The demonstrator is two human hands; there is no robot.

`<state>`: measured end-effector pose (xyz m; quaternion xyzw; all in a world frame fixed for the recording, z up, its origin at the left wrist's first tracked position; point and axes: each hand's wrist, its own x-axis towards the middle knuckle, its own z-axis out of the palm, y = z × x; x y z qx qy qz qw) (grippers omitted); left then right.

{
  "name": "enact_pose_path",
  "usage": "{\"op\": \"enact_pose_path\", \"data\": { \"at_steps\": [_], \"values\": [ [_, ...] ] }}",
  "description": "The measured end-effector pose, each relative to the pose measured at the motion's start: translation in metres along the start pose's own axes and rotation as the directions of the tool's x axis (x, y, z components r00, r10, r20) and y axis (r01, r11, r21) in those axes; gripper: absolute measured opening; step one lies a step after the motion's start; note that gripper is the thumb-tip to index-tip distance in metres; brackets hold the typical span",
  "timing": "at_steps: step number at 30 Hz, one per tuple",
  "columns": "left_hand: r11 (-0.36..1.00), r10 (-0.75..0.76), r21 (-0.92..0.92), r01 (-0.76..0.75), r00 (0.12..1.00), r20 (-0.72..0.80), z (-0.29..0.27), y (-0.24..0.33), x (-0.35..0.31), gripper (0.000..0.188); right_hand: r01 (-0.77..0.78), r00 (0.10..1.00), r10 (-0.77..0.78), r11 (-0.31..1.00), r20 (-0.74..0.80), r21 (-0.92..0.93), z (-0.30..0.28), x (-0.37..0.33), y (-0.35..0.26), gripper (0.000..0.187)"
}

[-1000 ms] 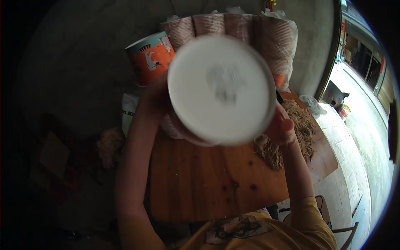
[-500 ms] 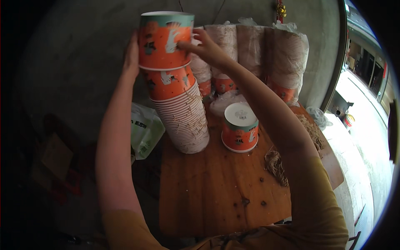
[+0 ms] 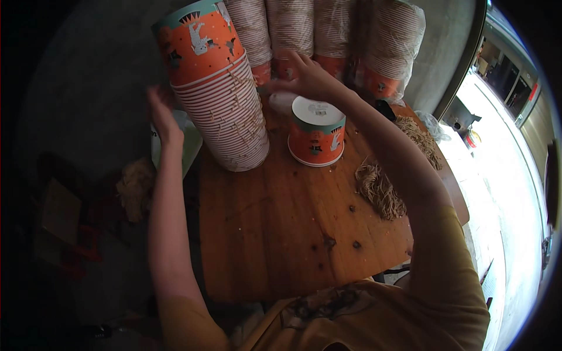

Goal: The recorder is tying thin strings through holes in paper bowls, likely for handles or packaging purposes.

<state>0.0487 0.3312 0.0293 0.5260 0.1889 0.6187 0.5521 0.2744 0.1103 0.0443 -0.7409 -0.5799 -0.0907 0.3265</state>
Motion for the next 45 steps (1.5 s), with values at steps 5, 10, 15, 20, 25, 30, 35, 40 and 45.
{"op": "enact_pose_path", "data": {
  "at_steps": [5,10,15,20,25,30,35,40,45],
  "values": [
    [0.999,-0.027,0.043,0.027,0.999,0.020,0.002,-0.054,-0.151,0.020,-0.222,0.926,0.274,0.951,0.258,-0.216,0.007,-0.069,0.078,0.102],
    [0.765,-0.625,0.023,0.644,0.733,0.267,0.031,-0.117,-0.232,0.021,-0.179,0.951,0.194,0.980,0.239,-0.085,-0.001,-0.074,0.069,0.089],
    [0.402,-0.709,-0.183,0.897,0.432,0.558,0.059,-0.143,-0.226,0.031,-0.197,0.961,0.187,0.980,0.201,0.030,-0.017,-0.080,0.057,0.076],
    [0.466,-0.650,-0.234,0.853,0.510,0.563,0.087,-0.116,-0.213,0.033,-0.284,0.948,0.253,0.946,0.193,0.158,-0.049,-0.107,0.064,0.079],
    [0.487,-0.701,-0.117,0.865,0.467,0.539,0.114,-0.121,-0.198,0.028,-0.209,0.978,0.205,0.963,0.041,0.172,-0.072,-0.125,0.074,0.079],
    [0.577,-0.732,0.011,0.817,0.510,0.451,0.142,-0.134,-0.198,0.026,-0.221,0.972,0.229,0.966,-0.044,0.137,-0.101,-0.145,0.089,0.075],
    [0.578,-0.746,-0.057,0.814,0.555,0.368,0.133,-0.162,-0.173,0.026,-0.242,0.939,0.340,0.745,-0.041,0.622,-0.156,-0.175,0.086,0.064],
    [0.829,-0.556,0.073,0.555,0.801,0.222,0.151,-0.127,-0.163,0.025,-0.086,0.860,0.509,0.224,-0.041,0.971,-0.160,-0.239,0.097,0.057],
    [0.703,0.098,0.546,-0.456,0.822,0.561,0.161,-0.105,-0.168,0.029,0.043,0.841,0.499,-0.449,0.210,0.892,-0.089,-0.284,0.063,0.075]
  ]
}}
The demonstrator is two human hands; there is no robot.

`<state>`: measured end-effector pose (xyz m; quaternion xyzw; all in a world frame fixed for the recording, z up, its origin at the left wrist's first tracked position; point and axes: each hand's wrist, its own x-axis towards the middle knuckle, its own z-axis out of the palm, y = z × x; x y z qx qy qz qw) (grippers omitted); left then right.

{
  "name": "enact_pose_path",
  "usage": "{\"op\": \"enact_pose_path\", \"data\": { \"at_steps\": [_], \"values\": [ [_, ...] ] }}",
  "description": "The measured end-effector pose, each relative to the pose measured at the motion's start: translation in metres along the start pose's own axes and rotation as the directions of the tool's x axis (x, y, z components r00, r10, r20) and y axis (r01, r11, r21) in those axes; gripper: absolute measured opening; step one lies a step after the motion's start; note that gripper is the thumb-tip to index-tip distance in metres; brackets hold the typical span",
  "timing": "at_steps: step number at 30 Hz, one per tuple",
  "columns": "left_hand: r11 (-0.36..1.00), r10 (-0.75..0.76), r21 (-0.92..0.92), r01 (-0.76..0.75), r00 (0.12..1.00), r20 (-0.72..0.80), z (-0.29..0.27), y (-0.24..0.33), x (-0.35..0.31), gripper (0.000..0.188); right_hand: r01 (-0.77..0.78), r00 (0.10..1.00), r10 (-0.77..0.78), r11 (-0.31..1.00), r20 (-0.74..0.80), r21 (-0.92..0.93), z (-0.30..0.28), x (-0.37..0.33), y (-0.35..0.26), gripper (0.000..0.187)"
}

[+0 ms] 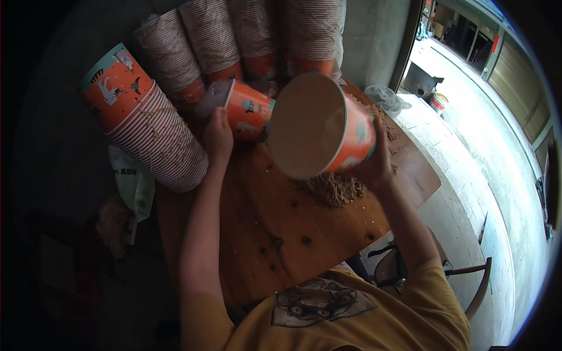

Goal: The recorder is tying thin strings through holes in paper bowls, likely for handles or packaging purposes.

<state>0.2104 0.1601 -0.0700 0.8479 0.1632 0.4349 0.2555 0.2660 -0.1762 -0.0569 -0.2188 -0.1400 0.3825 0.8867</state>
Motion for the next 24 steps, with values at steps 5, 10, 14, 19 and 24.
{"op": "enact_pose_path", "data": {
  "at_steps": [5,10,14,19,24],
  "values": [
    [0.982,0.190,-0.023,-0.188,0.975,0.120,0.002,0.031,-0.003,0.019,-0.180,0.982,0.189,0.960,-0.020,0.216,-0.008,-0.037,0.069,0.078],
    [0.679,0.681,0.056,-0.732,0.657,0.324,-0.005,0.052,0.005,0.009,-0.305,0.951,0.298,0.860,0.083,0.409,-0.017,-0.055,0.110,0.078],
    [0.702,0.667,0.013,-0.712,0.664,0.340,-0.007,0.051,0.002,0.007,-0.335,0.940,0.326,0.839,0.096,0.428,-0.023,-0.064,0.118,0.080],
    [0.861,0.507,-0.162,-0.482,0.793,0.338,-0.031,0.051,-0.009,0.022,-0.329,0.940,0.337,0.849,0.056,0.414,-0.024,-0.064,0.122,0.083],
    [0.890,0.423,-0.336,-0.309,0.835,0.352,-0.079,0.091,-0.037,0.019,-0.357,0.931,0.357,0.845,0.076,0.398,-0.013,-0.060,0.118,0.083]
  ]
}}
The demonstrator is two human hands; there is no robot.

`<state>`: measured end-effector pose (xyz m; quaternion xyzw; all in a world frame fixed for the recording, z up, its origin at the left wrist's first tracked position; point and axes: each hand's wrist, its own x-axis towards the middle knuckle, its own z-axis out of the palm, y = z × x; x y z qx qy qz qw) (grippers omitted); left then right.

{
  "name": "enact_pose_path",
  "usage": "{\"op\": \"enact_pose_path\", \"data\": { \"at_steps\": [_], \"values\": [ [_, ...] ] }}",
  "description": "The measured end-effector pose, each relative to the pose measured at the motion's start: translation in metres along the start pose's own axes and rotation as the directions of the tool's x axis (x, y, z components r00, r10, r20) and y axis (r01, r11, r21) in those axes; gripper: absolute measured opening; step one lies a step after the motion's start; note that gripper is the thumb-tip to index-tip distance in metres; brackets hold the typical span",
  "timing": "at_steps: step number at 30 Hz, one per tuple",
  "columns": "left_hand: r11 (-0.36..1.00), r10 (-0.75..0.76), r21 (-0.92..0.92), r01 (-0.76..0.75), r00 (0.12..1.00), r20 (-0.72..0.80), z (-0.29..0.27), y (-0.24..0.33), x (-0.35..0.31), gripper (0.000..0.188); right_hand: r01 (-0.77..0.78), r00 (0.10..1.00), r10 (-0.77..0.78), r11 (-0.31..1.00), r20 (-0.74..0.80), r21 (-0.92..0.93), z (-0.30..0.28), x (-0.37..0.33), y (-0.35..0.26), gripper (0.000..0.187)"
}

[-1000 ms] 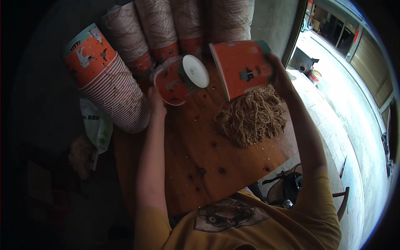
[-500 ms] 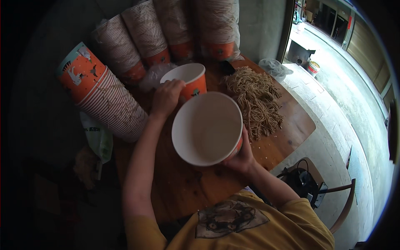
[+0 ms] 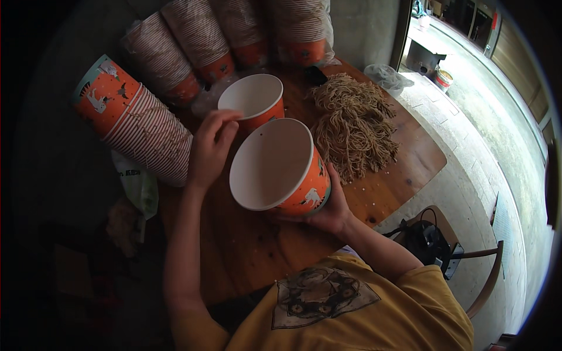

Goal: The recorder is tying thin strings through holes in paper bowls, likely for handles or packaging purposes.

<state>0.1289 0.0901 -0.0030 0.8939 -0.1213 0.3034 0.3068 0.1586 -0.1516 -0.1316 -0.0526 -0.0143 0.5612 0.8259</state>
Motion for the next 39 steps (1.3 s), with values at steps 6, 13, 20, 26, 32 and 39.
{"op": "enact_pose_path", "data": {
  "at_steps": [6,13,20,26,32,39],
  "values": [
    [0.936,-0.143,-0.250,0.247,0.918,0.371,-0.008,0.092,-0.051,0.022,-0.028,0.999,0.027,0.998,0.021,0.054,0.005,0.001,0.006,0.085],
    [0.794,-0.386,-0.307,0.525,0.825,0.412,-0.004,0.099,-0.073,0.018,-0.173,0.985,0.173,0.981,0.002,-0.088,0.000,0.002,0.008,0.084],
    [0.870,-0.451,-0.071,0.487,0.847,0.280,-0.018,0.109,-0.096,0.009,-0.270,0.925,-0.028,0.651,-0.378,-0.709,0.017,-0.009,-0.009,0.056],
    [0.924,-0.378,0.019,0.381,0.909,0.178,-0.013,0.114,-0.118,0.009,-0.080,0.775,-0.492,-0.699,0.397,-0.711,0.016,-0.054,-0.077,0.012],
    [0.936,-0.353,0.051,0.349,0.931,0.097,0.004,0.111,-0.116,0.012,-0.201,0.690,-0.416,-0.896,0.593,-0.395,0.025,-0.048,-0.126,0.008],
    [0.954,-0.279,0.153,0.259,0.953,0.123,0.023,0.114,-0.115,0.015,-0.186,0.622,-0.411,-0.904,0.666,-0.385,0.033,-0.022,-0.194,0.009]
  ]
}}
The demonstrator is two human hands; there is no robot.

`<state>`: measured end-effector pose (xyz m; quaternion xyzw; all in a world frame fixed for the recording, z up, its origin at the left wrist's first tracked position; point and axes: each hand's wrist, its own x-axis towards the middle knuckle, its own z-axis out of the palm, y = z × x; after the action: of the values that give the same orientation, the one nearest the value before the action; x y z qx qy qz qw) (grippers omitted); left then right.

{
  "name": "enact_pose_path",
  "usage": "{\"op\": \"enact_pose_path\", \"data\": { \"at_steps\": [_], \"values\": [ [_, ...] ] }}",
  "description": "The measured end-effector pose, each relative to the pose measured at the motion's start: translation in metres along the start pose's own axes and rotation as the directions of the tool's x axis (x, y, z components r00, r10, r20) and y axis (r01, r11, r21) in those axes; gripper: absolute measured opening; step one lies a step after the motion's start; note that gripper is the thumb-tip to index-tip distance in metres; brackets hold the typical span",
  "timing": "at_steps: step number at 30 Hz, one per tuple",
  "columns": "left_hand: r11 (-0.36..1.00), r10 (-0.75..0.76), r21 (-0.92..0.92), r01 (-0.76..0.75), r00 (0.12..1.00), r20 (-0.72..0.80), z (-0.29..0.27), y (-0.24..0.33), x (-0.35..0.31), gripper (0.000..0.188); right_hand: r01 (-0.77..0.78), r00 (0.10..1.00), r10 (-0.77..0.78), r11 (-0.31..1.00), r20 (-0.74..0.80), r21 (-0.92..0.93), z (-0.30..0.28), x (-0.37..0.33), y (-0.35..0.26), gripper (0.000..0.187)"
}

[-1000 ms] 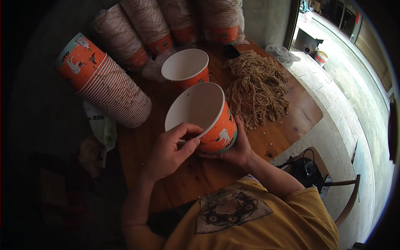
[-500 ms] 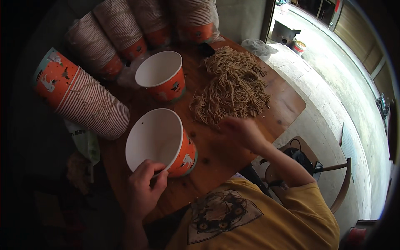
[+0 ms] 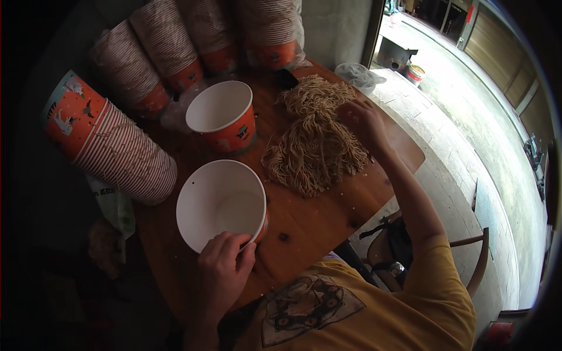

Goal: The recorder is tying thin strings through holes in paper bowls, likely for handles or packaging purposes.

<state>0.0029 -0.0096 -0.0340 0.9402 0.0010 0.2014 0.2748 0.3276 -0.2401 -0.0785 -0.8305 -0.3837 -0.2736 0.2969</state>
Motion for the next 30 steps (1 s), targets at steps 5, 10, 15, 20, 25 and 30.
{"op": "enact_pose_path", "data": {
  "at_steps": [5,10,15,20,25,30],
  "values": [
    [0.999,-0.019,0.039,0.020,0.999,-0.040,0.004,0.002,-0.001,0.016,0.239,0.934,-0.250,0.968,0.255,0.075,0.068,0.043,-0.035,0.014],
    [0.999,0.028,0.025,-0.027,0.998,-0.050,0.009,0.005,0.006,0.018,0.175,0.838,-0.130,0.984,0.529,-0.036,0.107,0.081,-0.030,0.013],
    [0.998,-0.011,0.059,0.011,1.000,-0.013,0.005,0.001,0.002,0.015,0.154,0.842,-0.253,0.959,0.477,0.237,0.027,0.085,-0.016,0.020],
    [0.999,0.011,0.051,-0.010,1.000,-0.005,0.004,0.002,0.003,0.014,0.160,0.869,-0.211,0.976,0.447,0.149,-0.023,0.018,0.006,0.012],
    [0.998,0.009,0.055,-0.008,1.000,-0.010,0.005,0.003,0.004,0.014,-0.250,0.852,0.208,0.968,0.481,0.025,-0.021,-0.023,-0.001,0.013],
    [0.997,-0.008,0.072,0.009,1.000,-0.018,0.005,0.005,0.002,0.014,-0.320,0.854,0.278,0.947,0.440,0.023,-0.018,-0.036,0.000,0.018]
  ]
}}
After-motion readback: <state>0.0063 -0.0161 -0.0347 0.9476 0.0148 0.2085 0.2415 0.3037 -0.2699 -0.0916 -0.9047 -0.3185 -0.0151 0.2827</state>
